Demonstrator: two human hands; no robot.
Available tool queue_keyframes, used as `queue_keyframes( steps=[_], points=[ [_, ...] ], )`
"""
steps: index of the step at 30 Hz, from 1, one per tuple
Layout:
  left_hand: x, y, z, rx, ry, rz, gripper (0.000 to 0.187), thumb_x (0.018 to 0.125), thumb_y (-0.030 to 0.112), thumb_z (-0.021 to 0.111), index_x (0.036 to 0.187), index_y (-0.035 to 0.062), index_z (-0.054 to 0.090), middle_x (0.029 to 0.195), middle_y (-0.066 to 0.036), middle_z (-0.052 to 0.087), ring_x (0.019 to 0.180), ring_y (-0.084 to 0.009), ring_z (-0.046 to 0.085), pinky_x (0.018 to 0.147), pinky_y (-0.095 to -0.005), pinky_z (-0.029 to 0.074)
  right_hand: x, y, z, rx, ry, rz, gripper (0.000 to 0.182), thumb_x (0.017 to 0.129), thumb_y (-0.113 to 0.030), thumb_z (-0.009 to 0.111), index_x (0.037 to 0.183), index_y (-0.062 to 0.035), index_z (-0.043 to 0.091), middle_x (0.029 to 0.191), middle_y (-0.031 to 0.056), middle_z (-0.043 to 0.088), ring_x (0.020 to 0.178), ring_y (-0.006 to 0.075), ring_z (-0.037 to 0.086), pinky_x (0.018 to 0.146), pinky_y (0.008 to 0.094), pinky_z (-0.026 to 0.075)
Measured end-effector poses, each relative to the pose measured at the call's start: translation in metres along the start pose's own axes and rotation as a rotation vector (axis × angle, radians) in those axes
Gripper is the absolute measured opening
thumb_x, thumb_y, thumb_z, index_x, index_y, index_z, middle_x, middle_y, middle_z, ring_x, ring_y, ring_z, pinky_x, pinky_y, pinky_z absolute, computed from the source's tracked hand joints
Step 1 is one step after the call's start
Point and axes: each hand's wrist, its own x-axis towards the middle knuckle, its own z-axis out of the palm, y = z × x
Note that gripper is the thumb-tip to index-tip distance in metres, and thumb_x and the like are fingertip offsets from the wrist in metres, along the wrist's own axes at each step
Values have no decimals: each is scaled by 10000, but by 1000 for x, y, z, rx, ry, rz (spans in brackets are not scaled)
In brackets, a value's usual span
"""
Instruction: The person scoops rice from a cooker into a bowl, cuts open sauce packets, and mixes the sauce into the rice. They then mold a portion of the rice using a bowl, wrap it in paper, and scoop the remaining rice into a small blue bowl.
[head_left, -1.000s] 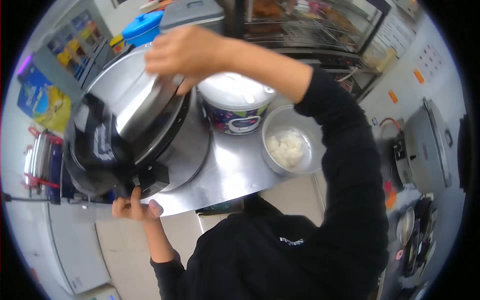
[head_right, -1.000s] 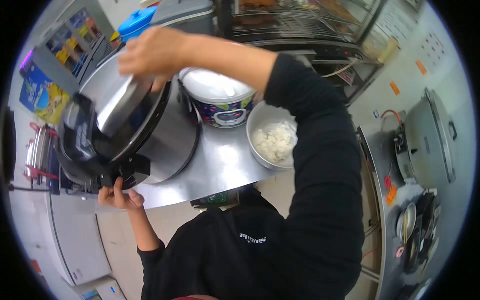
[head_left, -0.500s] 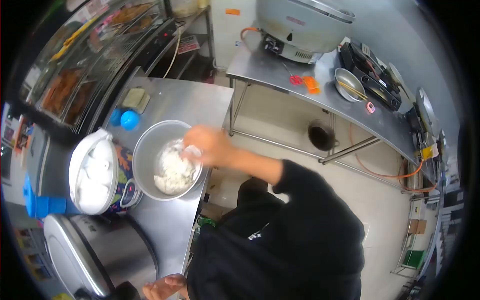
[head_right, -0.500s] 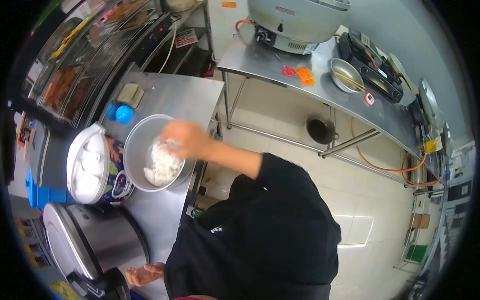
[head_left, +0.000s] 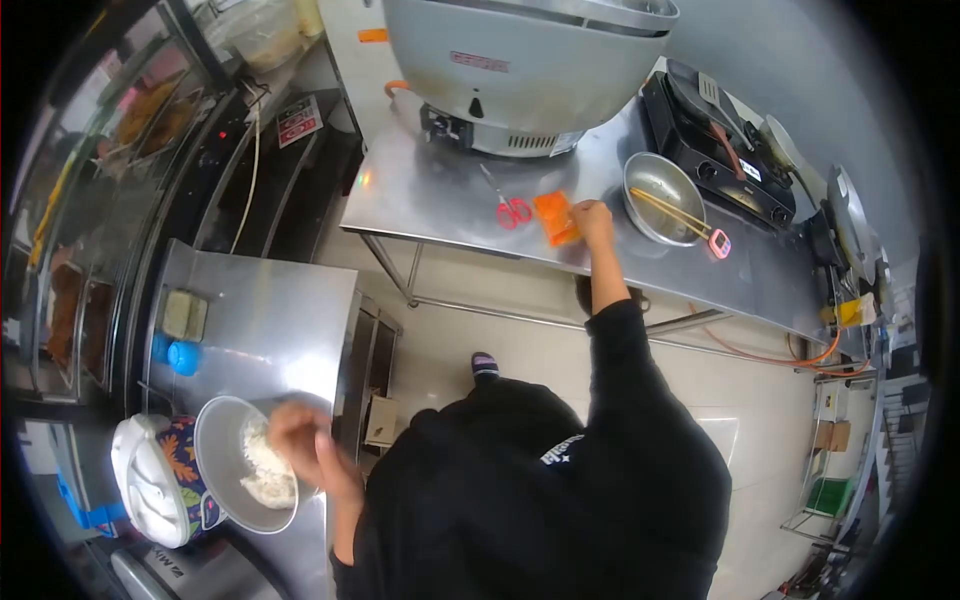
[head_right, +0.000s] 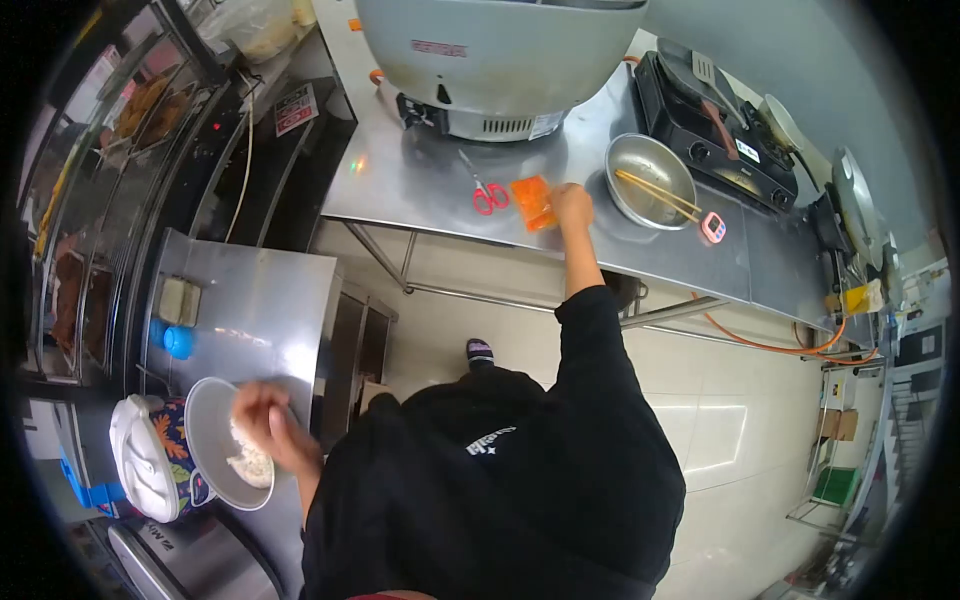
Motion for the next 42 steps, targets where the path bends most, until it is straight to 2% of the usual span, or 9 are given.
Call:
queue_keyframes(
  steps=[4,11,13,19,25,28,34,37,42],
  points=[
    [30,-69,110,-639,-305,-895,321,872,284,545,1073,40,493,943,-65,529,830,-168,505,759,-309,413,-15,-31,-31,377,-103,-327,116,799,-177,602,859,-89,649,773,125,663,736,264,647,666,351,496],
    [10,-160,250,-1272,-532,-1430,509,907,360,502,1293,53,375,1277,-120,472,1180,-260,466,995,-370,352,-91,-96,-48,883,-670,-470,87,848,-136,592,879,-55,592,732,52,620,704,69,584,624,254,462],
    [16,-161,255,-1113,-572,-1254,472,912,333,497,1278,54,387,1259,-115,488,1165,-264,482,994,-386,371,-91,-100,-45,884,-788,-425,149,843,-162,606,903,-26,596,733,71,628,711,128,605,631,278,477],
    [47,-187,246,-840,-392,-1100,383,865,119,565,1219,71,425,1147,-80,559,1050,-242,567,898,-389,477,-52,-91,9,-118,-129,-767,194,796,-193,610,850,-6,616,797,163,651,743,312,630,718,367,514],
    [78,-187,250,-776,-306,-973,432,781,-28,622,1164,72,449,1050,-79,583,957,-209,603,839,-353,517,-47,-118,15,-416,-308,-740,210,720,-134,638,910,-47,618,905,202,639,778,324,639,638,391,528],
    [88,-193,251,-801,-289,-939,419,775,-33,627,1146,65,460,1032,-73,587,940,-207,605,825,-348,520,-38,-117,-1,-380,-570,-675,299,704,-110,655,986,-39,584,928,185,638,787,266,648,628,367,529],
    [96,-187,250,-768,-246,-872,410,761,-45,625,1132,43,472,1031,-72,595,937,-185,596,824,-319,480,-48,-69,-18,842,-1159,-287,487,717,-153,723,1107,-42,454,816,41,569,750,145,539,673,277,453],
    [97,-182,256,-748,-280,-830,366,755,-48,627,1087,37,497,1001,-73,606,904,-177,605,804,-311,484,-68,-62,-16,644,-994,-708,502,731,-261,753,1076,-54,454,774,-3,484,721,119,461,664,242,400],
    [89,-177,268,-678,-360,-767,305,747,-45,645,1016,41,531,925,-49,616,838,-150,611,749,-291,490,-78,-74,-9,703,-1003,-553,486,726,-357,759,990,-66,473,734,-25,462,674,79,422,617,221,367]
  ],
)
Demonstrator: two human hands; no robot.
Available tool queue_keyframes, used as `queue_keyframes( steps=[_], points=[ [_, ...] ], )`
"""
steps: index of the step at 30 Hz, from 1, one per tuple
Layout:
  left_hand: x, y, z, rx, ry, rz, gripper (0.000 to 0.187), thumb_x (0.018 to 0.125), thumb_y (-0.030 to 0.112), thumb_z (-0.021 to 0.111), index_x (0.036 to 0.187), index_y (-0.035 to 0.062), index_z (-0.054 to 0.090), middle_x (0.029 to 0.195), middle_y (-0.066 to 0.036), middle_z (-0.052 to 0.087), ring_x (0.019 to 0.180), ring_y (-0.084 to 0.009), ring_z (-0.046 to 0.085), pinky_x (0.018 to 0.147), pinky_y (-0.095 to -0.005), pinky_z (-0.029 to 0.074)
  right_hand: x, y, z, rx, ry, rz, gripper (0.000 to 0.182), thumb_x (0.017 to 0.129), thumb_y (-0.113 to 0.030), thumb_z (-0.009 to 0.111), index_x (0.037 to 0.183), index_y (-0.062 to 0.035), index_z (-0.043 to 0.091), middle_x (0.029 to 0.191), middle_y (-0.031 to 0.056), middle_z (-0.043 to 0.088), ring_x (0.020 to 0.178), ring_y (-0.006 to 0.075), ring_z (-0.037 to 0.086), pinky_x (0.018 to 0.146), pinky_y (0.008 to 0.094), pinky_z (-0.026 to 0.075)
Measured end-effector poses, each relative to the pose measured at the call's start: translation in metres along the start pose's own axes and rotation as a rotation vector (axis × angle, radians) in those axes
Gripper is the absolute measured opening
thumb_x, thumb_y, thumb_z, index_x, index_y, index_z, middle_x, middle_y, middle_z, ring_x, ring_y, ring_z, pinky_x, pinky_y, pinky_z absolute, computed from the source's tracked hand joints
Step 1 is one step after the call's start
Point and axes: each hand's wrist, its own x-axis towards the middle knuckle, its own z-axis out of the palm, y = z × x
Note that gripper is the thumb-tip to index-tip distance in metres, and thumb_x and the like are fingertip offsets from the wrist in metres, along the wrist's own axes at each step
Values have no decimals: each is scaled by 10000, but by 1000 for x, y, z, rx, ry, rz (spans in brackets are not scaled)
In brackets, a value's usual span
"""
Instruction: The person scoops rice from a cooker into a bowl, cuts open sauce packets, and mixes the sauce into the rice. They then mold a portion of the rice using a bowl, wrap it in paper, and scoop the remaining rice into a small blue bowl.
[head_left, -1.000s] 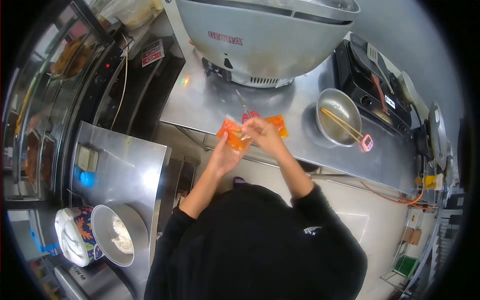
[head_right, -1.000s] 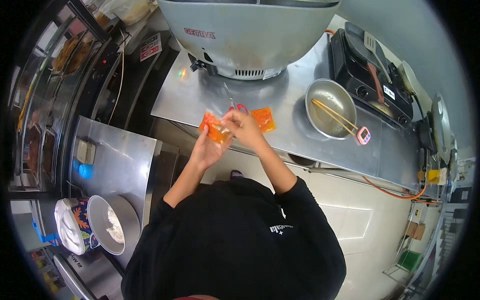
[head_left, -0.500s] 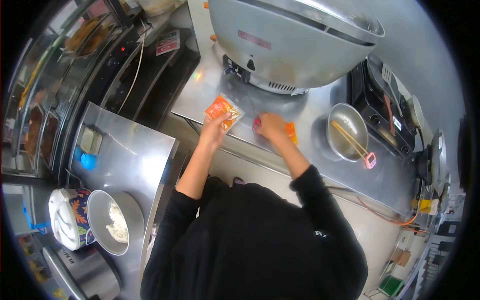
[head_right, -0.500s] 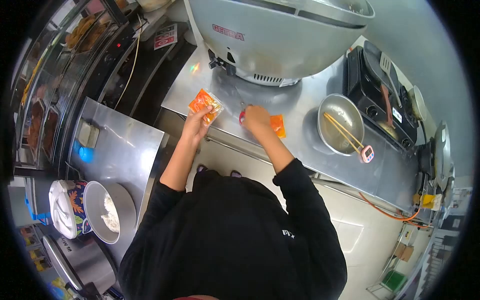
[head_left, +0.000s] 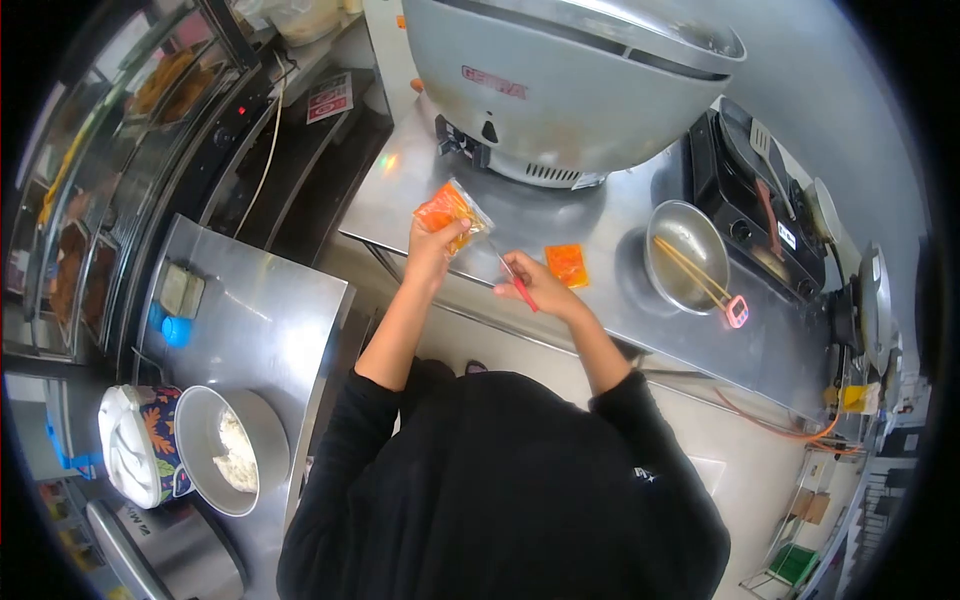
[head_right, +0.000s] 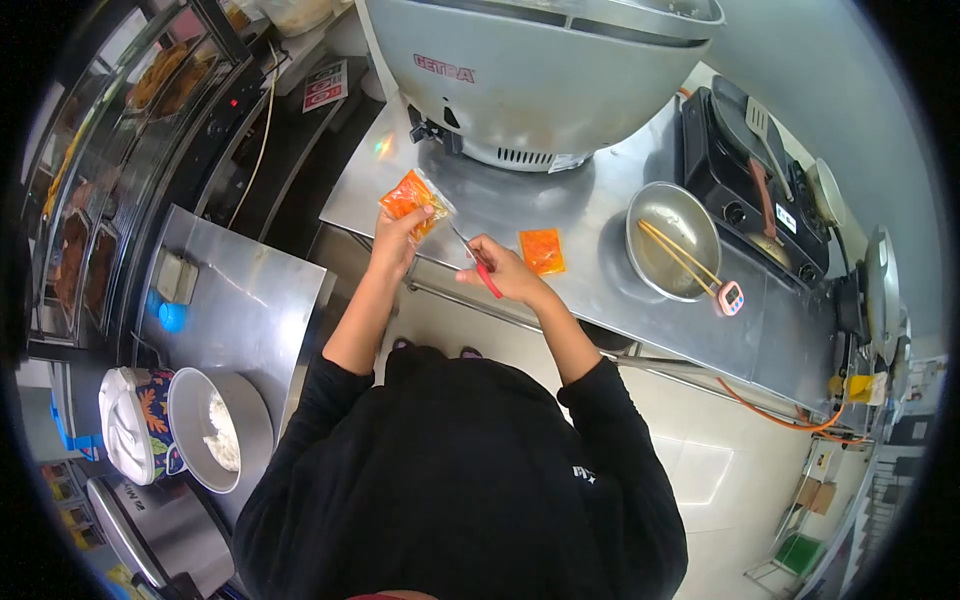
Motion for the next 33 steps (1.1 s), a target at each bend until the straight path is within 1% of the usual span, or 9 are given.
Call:
queue_keyframes(
  steps=[2,5,8,11,14,20,25,28,33],
  points=[
    [-2,-4,3,30,7,11,291,744,-41,652,998,45,538,903,-39,617,818,-141,608,737,-287,489,5,1,1,61,33,-2,463,726,-363,757,959,-66,488,700,-31,476,634,68,419,578,220,358],
    [-3,-6,5,18,10,22,283,740,-39,657,985,43,539,888,-38,615,796,-136,602,734,-283,487,9,8,-1,2,82,12,419,722,-360,761,897,-64,520,626,-34,486,568,61,408,524,223,341],
    [-1,-9,3,18,11,7,285,739,-41,656,985,43,538,881,-37,612,790,-136,600,733,-282,487,1,-10,-6,-110,88,127,407,705,-369,772,840,-64,538,569,-32,477,524,64,402,500,228,336],
    [0,-15,0,40,13,-11,288,741,-43,650,992,42,535,882,-39,609,798,-139,602,734,-284,488,0,-4,-8,-116,70,204,289,738,-237,761,846,-70,551,571,-50,506,519,26,419,468,203,307],
    [-1,-24,2,34,-24,-27,296,744,-43,644,1006,39,531,896,-42,609,810,-145,605,735,-290,490,4,-7,0,-127,195,51,289,736,-257,761,832,-75,558,540,-55,495,490,21,386,451,201,284],
    [2,-37,1,-29,8,-86,336,747,-46,641,1043,37,507,925,-53,601,832,-158,606,735,-301,500,2,-19,-4,-190,184,189,344,705,-294,782,830,-61,563,579,-24,540,524,54,433,491,214,346],
    [4,-47,-4,-76,-52,-137,402,744,-59,643,1090,45,465,960,-60,590,853,-168,608,747,-317,512,8,-18,-1,-229,253,146,364,690,-315,790,812,-55,565,593,-13,550,538,58,448,503,220,360],
    [4,-52,-5,-63,-14,-176,306,765,-50,609,1040,44,516,925,-48,598,828,-166,609,725,-310,512,10,-13,-4,-270,248,164,372,686,-326,791,813,-54,572,612,-4,561,556,63,467,517,226,373],
    [1,-68,-8,-55,-38,-214,275,771,-59,594,1017,45,527,891,-46,603,790,-156,613,653,-287,520,19,0,-7,-343,271,185,381,687,-345,784,822,-49,584,634,8,575,567,73,490,531,237,393]
  ],
)
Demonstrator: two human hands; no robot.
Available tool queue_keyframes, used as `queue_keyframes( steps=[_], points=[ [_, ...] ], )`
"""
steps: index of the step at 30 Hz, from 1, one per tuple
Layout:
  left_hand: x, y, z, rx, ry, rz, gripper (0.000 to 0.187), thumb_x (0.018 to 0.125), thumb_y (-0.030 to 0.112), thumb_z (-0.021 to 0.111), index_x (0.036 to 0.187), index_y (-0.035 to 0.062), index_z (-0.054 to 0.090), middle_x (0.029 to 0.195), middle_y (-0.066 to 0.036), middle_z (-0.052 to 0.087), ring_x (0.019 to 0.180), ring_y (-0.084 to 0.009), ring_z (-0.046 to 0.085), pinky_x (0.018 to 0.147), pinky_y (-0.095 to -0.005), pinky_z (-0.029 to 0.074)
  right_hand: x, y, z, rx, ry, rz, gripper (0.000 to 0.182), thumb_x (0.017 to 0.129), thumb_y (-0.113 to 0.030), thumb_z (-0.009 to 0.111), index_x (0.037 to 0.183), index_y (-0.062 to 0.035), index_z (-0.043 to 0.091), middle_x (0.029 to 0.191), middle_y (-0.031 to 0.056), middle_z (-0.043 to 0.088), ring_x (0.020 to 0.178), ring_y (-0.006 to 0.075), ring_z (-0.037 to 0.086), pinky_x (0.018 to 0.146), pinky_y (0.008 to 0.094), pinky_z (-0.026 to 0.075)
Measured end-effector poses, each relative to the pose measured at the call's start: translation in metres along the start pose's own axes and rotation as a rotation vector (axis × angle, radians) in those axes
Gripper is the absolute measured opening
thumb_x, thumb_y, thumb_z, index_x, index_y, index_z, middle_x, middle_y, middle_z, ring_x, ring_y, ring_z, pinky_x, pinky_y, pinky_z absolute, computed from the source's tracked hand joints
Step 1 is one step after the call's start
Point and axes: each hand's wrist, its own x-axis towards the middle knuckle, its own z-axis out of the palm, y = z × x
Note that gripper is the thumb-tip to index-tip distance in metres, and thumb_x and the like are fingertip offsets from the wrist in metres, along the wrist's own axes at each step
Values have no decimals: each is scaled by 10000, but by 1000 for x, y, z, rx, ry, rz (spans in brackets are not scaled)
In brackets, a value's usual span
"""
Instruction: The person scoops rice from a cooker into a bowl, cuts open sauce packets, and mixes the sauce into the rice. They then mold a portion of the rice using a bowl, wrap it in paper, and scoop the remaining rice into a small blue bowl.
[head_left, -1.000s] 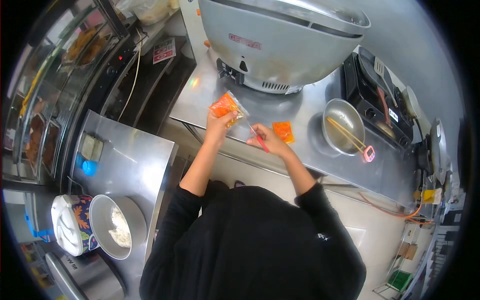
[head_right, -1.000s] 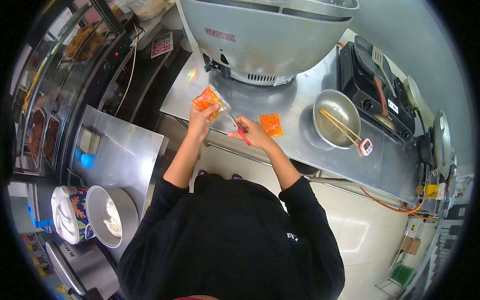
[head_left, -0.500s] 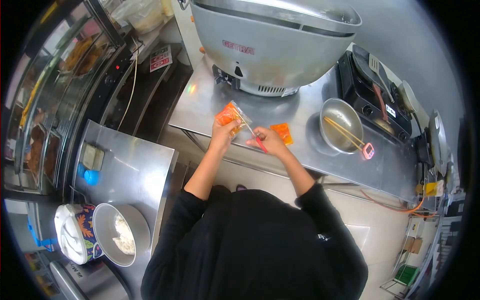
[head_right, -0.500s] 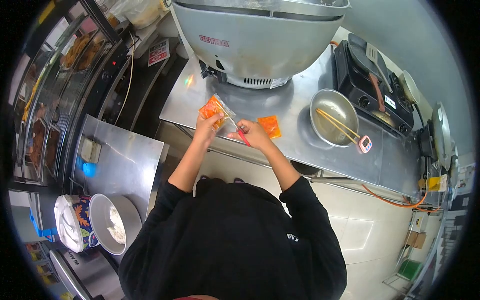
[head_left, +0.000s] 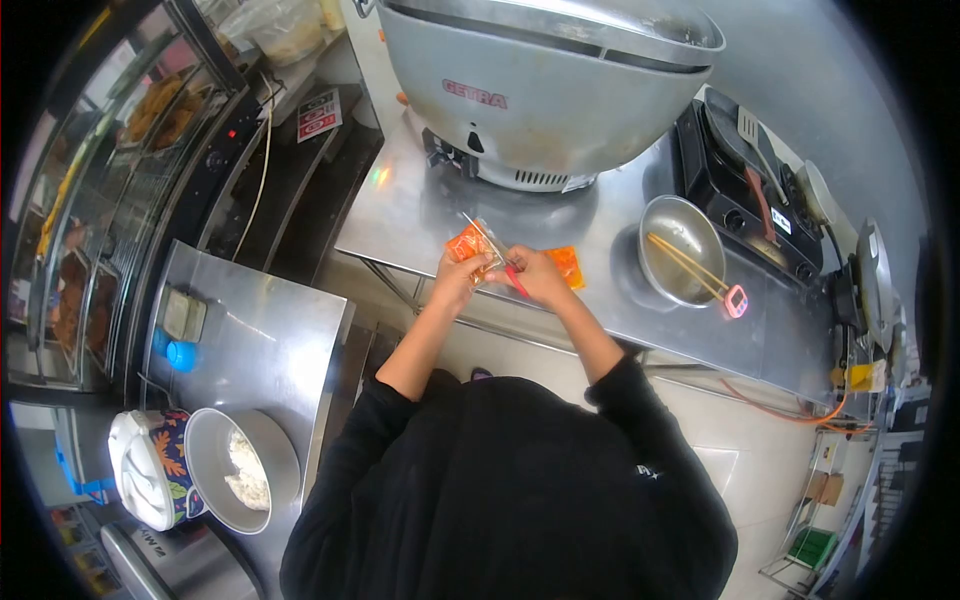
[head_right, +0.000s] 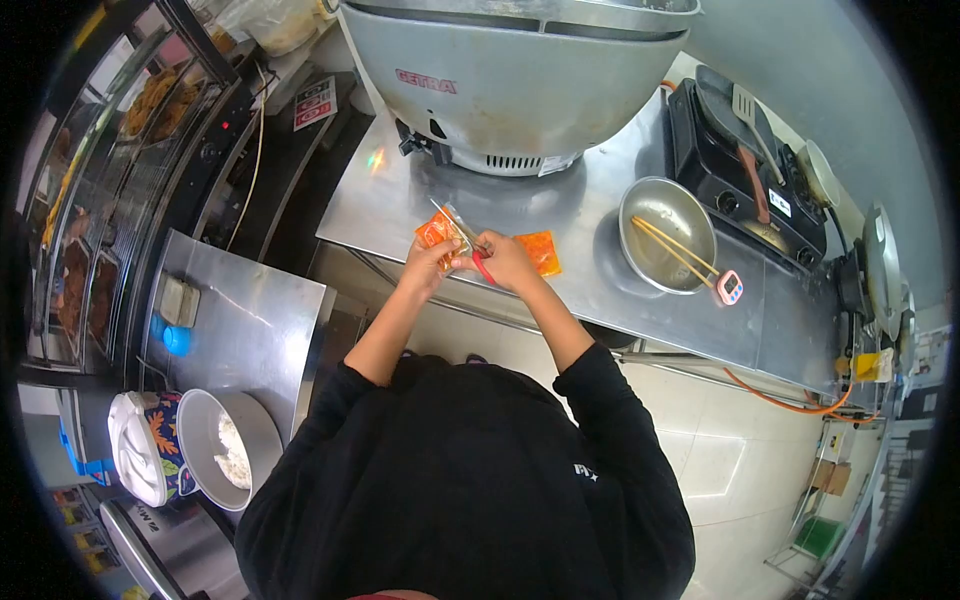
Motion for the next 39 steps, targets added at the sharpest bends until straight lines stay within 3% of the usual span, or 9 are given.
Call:
queue_keyframes(
  steps=[5,17,19,23,24,29,35,37,39],
  points=[
    [4,-6,-8,19,-38,-17,263,768,-62,593,1001,48,541,861,-39,611,746,-139,615,624,-272,521,8,11,4,71,9,9,585,593,-537,779,788,-22,583,627,75,570,591,167,537,572,308,439],
    [-14,-1,-14,8,19,-44,409,744,-36,639,1112,21,471,938,-48,584,849,-157,607,749,-303,507,30,15,-9,-126,-24,-36,544,620,-435,801,903,-26,580,721,79,616,633,174,578,578,313,451],
    [-27,11,-24,-43,79,-30,452,743,-25,651,1142,31,447,985,-54,569,907,-162,590,785,-319,497,32,8,-20,-485,-7,-22,616,563,-467,791,939,-19,598,861,198,635,798,356,615,722,406,483],
    [-87,65,-24,-170,257,164,381,783,28,609,1129,42,450,1040,-67,547,954,-170,556,854,-333,459,41,7,-40,-567,-58,-54,378,609,-197,743,878,3,569,814,205,622,781,355,616,694,429,482],
    [-99,76,-35,-241,249,232,354,798,47,583,1126,40,449,1053,-67,541,968,-172,546,877,-338,444,52,32,-43,-771,7,-275,390,600,-189,761,868,12,562,811,198,627,804,363,618,703,419,494],
    [-225,162,-53,-271,519,623,315,822,127,428,1117,24,466,1047,-74,527,995,-181,507,910,-345,394,35,-51,-48,-966,-88,24,624,636,-234,779,1160,7,541,1065,224,604,986,346,587,853,406,456],
    [-398,237,-124,1207,1098,552,258,792,68,468,1016,-28,556,918,-191,571,850,-301,567,746,-349,449,-27,-240,113,-213,-490,-813,376,790,-210,670,1122,-51,592,1059,167,630,978,311,606,812,361,474],
    [-421,242,-150,1306,1175,439,216,793,7,491,1001,-31,532,810,-104,559,752,-146,546,691,-278,446,-59,-293,189,-19,-689,-1001,338,786,-206,660,1083,-50,618,1076,141,622,993,279,592,833,328,467],
    [-434,236,-186,1343,1158,449,211,771,-25,518,981,-24,534,792,-126,585,735,-196,576,687,-305,460,-91,-331,270,192,-778,-1225,325,787,-180,644,1080,-43,615,1106,161,604,1000,295,582,849,333,454]
  ],
)
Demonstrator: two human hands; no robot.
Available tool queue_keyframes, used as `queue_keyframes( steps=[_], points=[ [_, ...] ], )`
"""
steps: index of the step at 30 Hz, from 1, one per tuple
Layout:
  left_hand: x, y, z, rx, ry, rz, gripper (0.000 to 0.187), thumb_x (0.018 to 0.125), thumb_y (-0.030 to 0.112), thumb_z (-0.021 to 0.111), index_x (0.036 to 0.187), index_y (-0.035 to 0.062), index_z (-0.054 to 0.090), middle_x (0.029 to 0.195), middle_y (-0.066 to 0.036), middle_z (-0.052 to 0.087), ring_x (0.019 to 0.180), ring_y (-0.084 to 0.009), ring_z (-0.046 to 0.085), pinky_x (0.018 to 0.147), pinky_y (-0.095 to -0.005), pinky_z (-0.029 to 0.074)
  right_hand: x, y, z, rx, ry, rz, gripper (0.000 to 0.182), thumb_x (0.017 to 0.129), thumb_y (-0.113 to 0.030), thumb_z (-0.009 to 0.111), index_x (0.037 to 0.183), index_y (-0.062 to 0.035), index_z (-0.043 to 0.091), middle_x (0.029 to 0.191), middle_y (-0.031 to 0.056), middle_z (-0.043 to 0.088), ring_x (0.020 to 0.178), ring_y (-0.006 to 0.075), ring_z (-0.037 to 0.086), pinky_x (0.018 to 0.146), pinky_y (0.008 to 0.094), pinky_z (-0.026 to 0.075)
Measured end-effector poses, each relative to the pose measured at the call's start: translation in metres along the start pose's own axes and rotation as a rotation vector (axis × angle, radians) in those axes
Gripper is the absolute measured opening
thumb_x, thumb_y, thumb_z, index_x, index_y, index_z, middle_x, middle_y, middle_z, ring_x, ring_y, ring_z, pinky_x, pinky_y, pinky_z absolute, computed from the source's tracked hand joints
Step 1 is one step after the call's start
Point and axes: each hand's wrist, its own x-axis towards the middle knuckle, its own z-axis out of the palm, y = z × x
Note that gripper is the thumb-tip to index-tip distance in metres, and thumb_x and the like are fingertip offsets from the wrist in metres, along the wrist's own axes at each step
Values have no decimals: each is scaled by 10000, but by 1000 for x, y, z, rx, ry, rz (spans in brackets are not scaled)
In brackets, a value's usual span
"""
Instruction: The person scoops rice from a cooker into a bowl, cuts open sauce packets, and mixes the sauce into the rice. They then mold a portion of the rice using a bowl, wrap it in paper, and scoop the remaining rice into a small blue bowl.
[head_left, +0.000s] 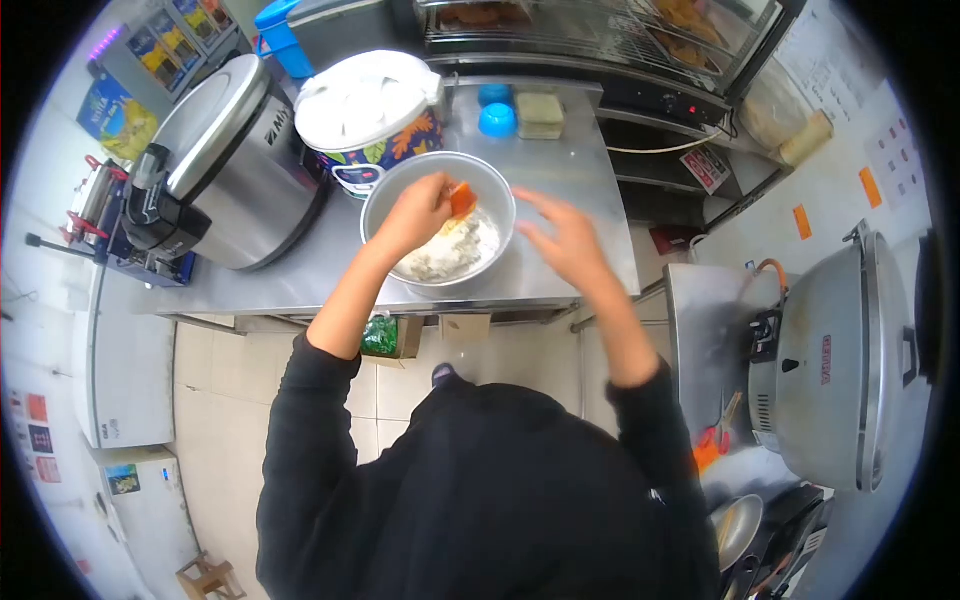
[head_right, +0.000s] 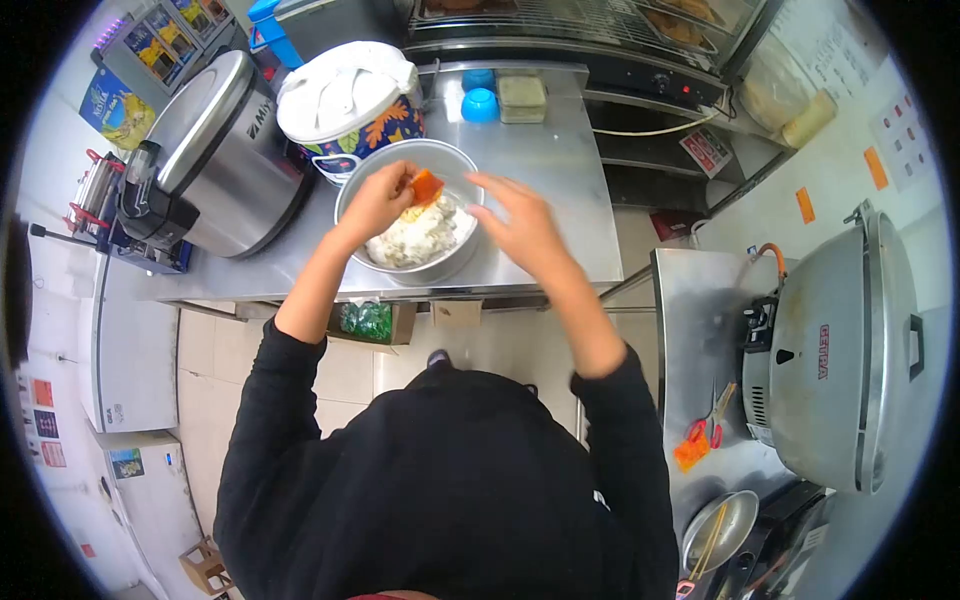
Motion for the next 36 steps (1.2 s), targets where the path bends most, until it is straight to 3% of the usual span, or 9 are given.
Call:
queue_keyframes(
  steps=[2,5,12,15,18,19,24,32,36],
  points=[
    [-2,-21,-2,60,41,87,149,779,-16,546,926,-23,522,829,-163,611,765,-249,612,698,-335,476,44,23,62,-64,5,-234,313,759,-162,657,1051,-55,624,1056,170,616,944,311,591,804,357,461],
    [-6,-40,-13,-97,51,24,157,750,23,616,883,-22,547,783,-150,610,722,-233,610,661,-323,473,70,26,102,-109,-196,51,245,725,-148,671,955,-67,654,913,156,645,822,312,610,734,370,472],
    [-9,-64,-32,142,133,98,122,689,58,676,762,-9,605,667,-121,609,613,-190,604,577,-316,467,73,15,132,-230,-152,145,143,708,-155,663,822,-69,673,735,138,642,683,300,616,645,394,482],
    [-3,-63,-27,-100,113,-149,94,692,49,655,767,9,614,730,-144,619,617,-238,620,580,-322,486,75,7,145,-293,-138,172,139,713,-152,664,817,-61,663,741,147,639,697,314,617,653,396,485],
    [3,-77,-22,-290,63,-270,135,744,77,670,780,-29,594,679,-70,619,637,-119,598,566,-255,478,74,-8,139,-109,-211,154,149,708,-139,673,812,-37,642,769,159,643,716,325,621,661,395,488],
    [5,-82,-19,-639,-5,-396,159,757,123,678,790,-19,614,687,-91,640,622,-155,629,576,-241,491,72,-5,142,-142,-192,193,153,702,-124,676,816,-29,636,778,163,644,720,325,622,664,394,489],
    [-1,-68,-54,-404,-97,-231,238,783,196,680,889,-11,624,806,-95,656,704,-132,613,651,-260,476,77,32,140,-139,-81,293,176,688,-70,683,833,-6,607,815,179,644,744,335,622,681,402,490],
    [-113,-109,-82,-271,256,-312,210,782,167,662,930,27,611,857,-60,657,756,-160,594,630,-281,452,74,50,140,-802,-623,330,217,731,22,541,940,-8,594,866,187,637,875,346,616,740,425,494],
    [-147,-170,-56,127,406,-244,212,775,142,652,956,38,610,831,-79,633,777,-215,559,717,-338,431,85,39,147,-916,-834,330,240,763,-3,519,990,-12,597,938,186,638,896,345,618,752,428,499]
  ],
)
